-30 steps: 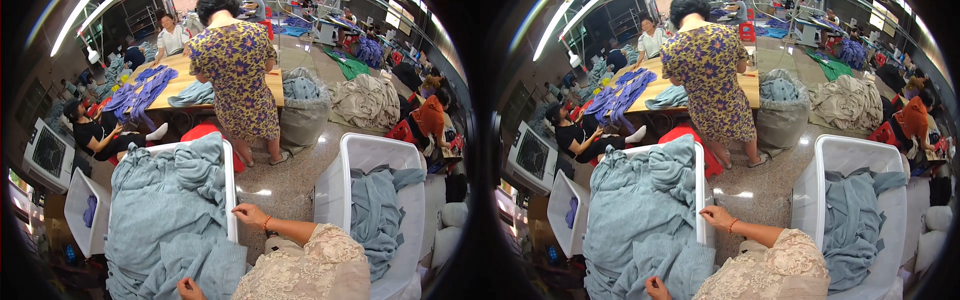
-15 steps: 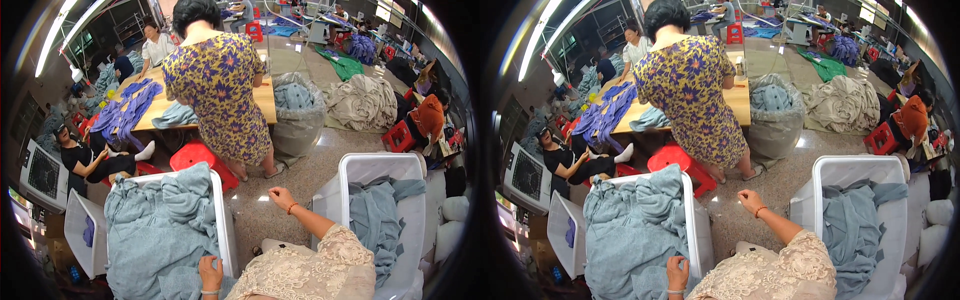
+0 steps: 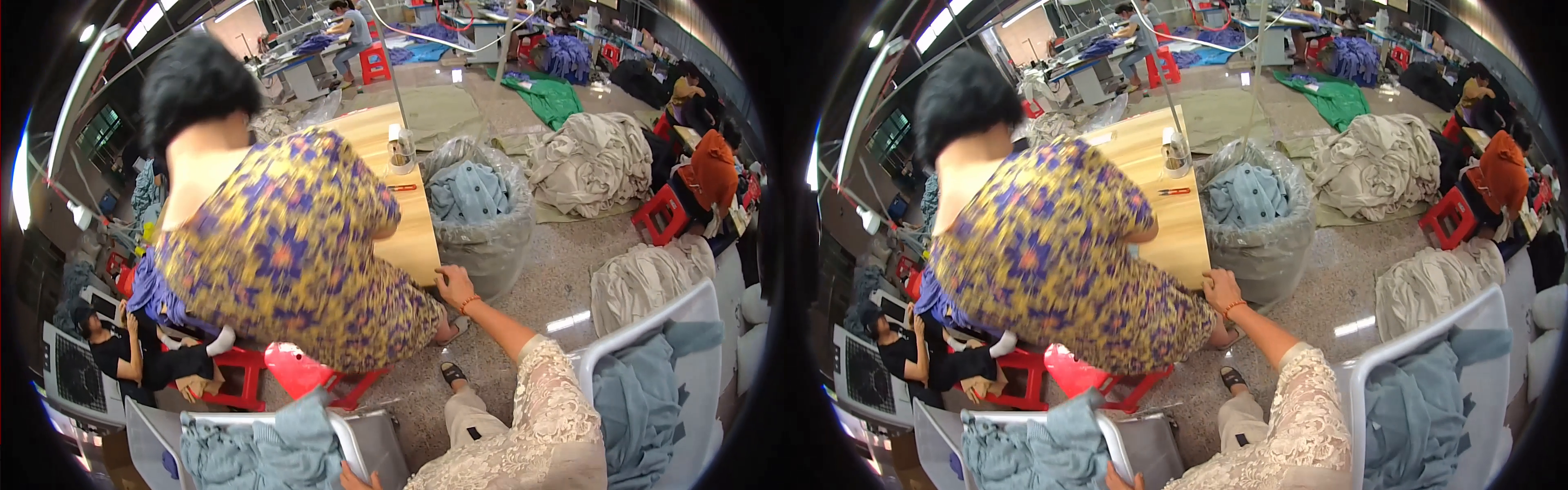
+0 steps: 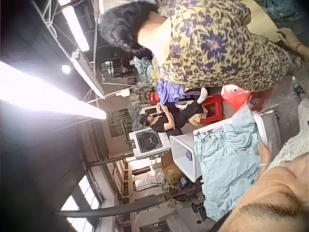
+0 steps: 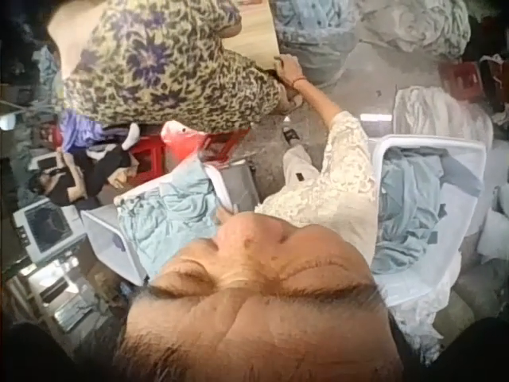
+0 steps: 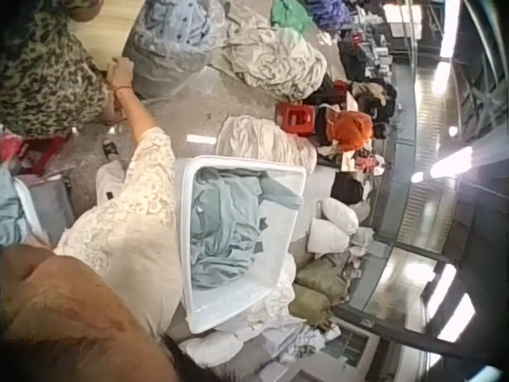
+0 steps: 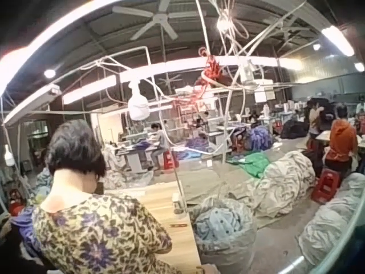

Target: Inspecting buttons and quality of sweaters in a garment factory.

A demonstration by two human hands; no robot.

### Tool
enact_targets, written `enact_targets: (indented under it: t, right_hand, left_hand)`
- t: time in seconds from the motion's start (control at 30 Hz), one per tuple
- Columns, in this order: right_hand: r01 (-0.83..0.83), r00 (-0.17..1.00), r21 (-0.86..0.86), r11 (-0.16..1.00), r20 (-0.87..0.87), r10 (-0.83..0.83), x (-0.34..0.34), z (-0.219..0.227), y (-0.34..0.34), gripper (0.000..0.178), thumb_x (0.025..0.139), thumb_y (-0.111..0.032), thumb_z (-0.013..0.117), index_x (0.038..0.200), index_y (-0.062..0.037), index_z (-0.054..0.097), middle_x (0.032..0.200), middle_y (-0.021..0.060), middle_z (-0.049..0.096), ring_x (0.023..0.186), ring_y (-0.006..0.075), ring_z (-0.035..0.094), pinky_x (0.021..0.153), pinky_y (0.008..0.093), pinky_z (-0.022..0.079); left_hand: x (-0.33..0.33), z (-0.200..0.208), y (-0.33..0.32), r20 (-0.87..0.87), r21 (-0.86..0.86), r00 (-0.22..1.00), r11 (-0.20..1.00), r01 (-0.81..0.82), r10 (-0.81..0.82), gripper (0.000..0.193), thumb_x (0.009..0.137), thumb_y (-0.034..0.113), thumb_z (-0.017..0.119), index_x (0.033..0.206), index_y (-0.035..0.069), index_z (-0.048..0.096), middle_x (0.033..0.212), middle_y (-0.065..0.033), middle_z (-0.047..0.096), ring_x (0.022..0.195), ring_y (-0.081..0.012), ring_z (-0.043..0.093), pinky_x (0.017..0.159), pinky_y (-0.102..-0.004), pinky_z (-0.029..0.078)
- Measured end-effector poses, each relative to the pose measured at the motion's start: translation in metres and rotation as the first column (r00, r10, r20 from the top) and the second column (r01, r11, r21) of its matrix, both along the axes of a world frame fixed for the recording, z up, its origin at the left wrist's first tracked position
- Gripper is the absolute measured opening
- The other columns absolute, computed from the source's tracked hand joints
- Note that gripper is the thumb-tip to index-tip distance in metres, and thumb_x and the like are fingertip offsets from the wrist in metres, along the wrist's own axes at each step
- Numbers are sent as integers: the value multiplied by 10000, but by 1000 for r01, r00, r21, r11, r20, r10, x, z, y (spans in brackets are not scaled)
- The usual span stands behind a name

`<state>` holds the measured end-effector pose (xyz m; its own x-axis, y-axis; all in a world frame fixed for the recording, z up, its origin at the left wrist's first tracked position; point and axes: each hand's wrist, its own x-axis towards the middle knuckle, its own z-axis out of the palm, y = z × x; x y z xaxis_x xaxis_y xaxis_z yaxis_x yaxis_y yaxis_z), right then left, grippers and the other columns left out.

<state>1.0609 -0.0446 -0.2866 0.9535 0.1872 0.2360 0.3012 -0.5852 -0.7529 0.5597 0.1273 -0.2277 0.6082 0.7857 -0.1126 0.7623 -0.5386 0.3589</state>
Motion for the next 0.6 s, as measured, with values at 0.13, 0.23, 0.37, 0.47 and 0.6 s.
enact_targets:
  t: [0.13, 0.23, 0.37, 0.47, 0.6]
  right_hand:
    - [-83, 986, -116, 990, 136, 98, 121, -17, 41, 348, 768, -201, 675, 1096, -107, 607, 1058, 109, 584, 1042, 317, 501, 882, 411, 438]
    - [-88, 985, -278, 956, 122, 126, 195, -28, 69, 440, 765, -208, 679, 1179, -122, 557, 1261, 108, 500, 1177, 307, 440, 945, 446, 398]
    - [-74, 976, -356, 932, 166, 141, 272, -36, 106, 540, 772, -181, 673, 1281, -125, 504, 1371, 122, 421, 1295, 308, 348, 1037, 486, 306]
    - [-82, 966, -417, 905, 189, 175, 300, -43, 122, 404, 808, -170, 613, 1202, -117, 542, 1247, 108, 480, 1198, 295, 415, 985, 470, 343]
    - [-64, 936, -544, 837, 258, 239, 320, -47, 128, 209, 880, -148, 494, 1042, -102, 618, 999, 81, 598, 1003, 269, 549, 882, 438, 417]
  left_hand:
    - [93, -53, 55, -17, 11, 1000, 1000, -17, 17, 470, 901, 218, 483, 1298, -29, 438, 1240, -310, 479, 1154, -451, 464, 1000, -511, 367]
    - [223, -17, 130, 125, -101, 992, 995, 5, 7, 478, 908, 285, 466, 1293, 2, 463, 1238, -265, 506, 1135, -422, 489, 987, -503, 384]
    - [476, 94, 270, 696, -718, 570, 416, 558, 436, 498, 918, 374, 444, 1287, 44, 495, 1236, -205, 541, 1110, -383, 524, 971, -493, 407]
    - [593, 128, 380, 603, -614, 533, -81, 785, 594, 519, 926, 441, 426, 1282, 75, 519, 1235, -160, 568, 1091, -354, 549, 959, -485, 424]
    - [627, 122, 443, 666, -555, 525, -118, 823, 530, 509, 950, 477, 394, 1276, 116, 542, 1235, -94, 595, 1085, -294, 574, 951, -473, 441]
